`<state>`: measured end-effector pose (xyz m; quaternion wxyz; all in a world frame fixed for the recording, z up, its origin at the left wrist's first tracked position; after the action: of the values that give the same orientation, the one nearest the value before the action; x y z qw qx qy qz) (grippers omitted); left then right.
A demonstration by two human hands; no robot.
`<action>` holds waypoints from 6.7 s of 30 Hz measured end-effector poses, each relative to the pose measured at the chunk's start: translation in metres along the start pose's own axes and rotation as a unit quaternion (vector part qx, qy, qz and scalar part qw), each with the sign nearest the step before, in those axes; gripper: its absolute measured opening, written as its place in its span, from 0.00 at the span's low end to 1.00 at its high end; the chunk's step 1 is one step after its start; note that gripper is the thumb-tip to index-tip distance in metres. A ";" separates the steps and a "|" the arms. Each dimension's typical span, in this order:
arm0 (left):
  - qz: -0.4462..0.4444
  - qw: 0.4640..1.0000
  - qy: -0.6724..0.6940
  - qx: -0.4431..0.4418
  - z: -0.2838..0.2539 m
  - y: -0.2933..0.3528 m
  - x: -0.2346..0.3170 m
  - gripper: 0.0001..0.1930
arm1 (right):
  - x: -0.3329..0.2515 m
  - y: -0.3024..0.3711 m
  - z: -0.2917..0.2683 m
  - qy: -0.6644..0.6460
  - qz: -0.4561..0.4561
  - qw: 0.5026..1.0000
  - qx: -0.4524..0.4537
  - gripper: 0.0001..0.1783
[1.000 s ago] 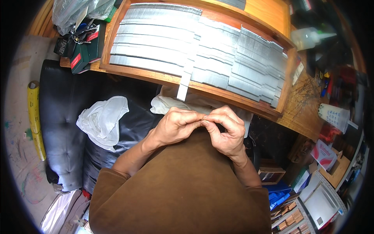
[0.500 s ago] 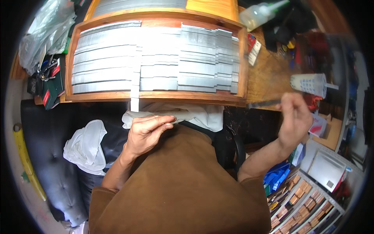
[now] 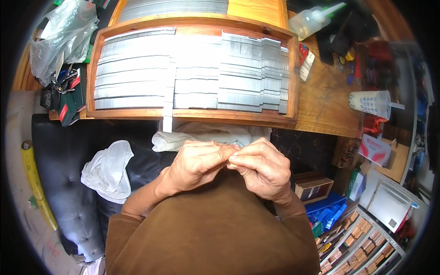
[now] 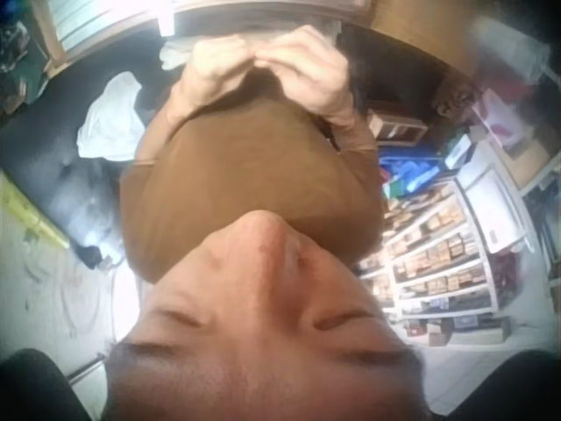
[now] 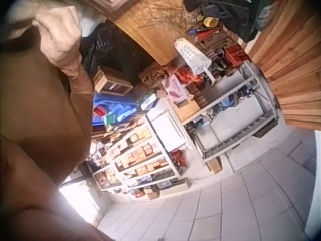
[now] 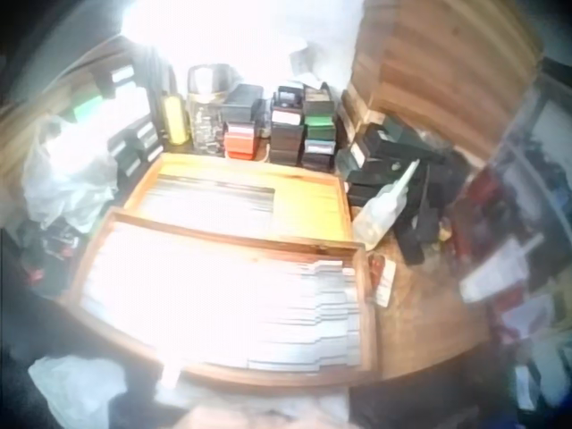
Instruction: The person repeatedly picks up small rectangular metal pieces from a wooden tray and joins them by hand into a longer strip. The person handles the pieces one at a time, aligning and pressing them together, then places the assembled strip back on the tray.
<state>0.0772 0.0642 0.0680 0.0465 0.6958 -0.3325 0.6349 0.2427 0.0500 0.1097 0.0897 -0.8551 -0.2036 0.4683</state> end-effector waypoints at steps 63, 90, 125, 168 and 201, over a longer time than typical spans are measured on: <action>-0.151 0.978 0.038 0.139 -0.008 0.062 -0.030 0.13 | 0.046 -0.002 0.078 -0.237 0.120 0.957 -0.114 0.09; -0.193 0.976 0.076 0.063 -0.016 0.051 -0.034 0.07 | 0.048 0.010 0.075 -0.186 0.127 0.971 -0.074 0.08; -0.163 0.981 0.034 0.095 -0.024 0.049 -0.033 0.08 | 0.042 0.002 0.072 -0.159 0.072 0.983 -0.051 0.07; -0.155 0.976 0.065 0.142 -0.018 0.052 -0.038 0.09 | 0.022 -0.004 0.037 -0.030 0.077 0.996 -0.021 0.06; -0.173 0.977 0.067 0.107 -0.016 0.042 -0.026 0.08 | 0.032 -0.003 0.061 -0.102 0.138 0.981 -0.086 0.06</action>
<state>0.0427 0.0501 0.0326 0.1037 0.6995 -0.1335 0.6943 0.2067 0.0645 0.0530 -0.0706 -0.8272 -0.1314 0.5418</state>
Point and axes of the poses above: each hand's wrist, its own y-axis away from the middle knuckle, its own z-axis out of the palm, x = y × z, the point moved 4 cm from there along -y, towards the middle knuckle, and after that the axes turned 10 degrees about y, right-handed, at the moved point
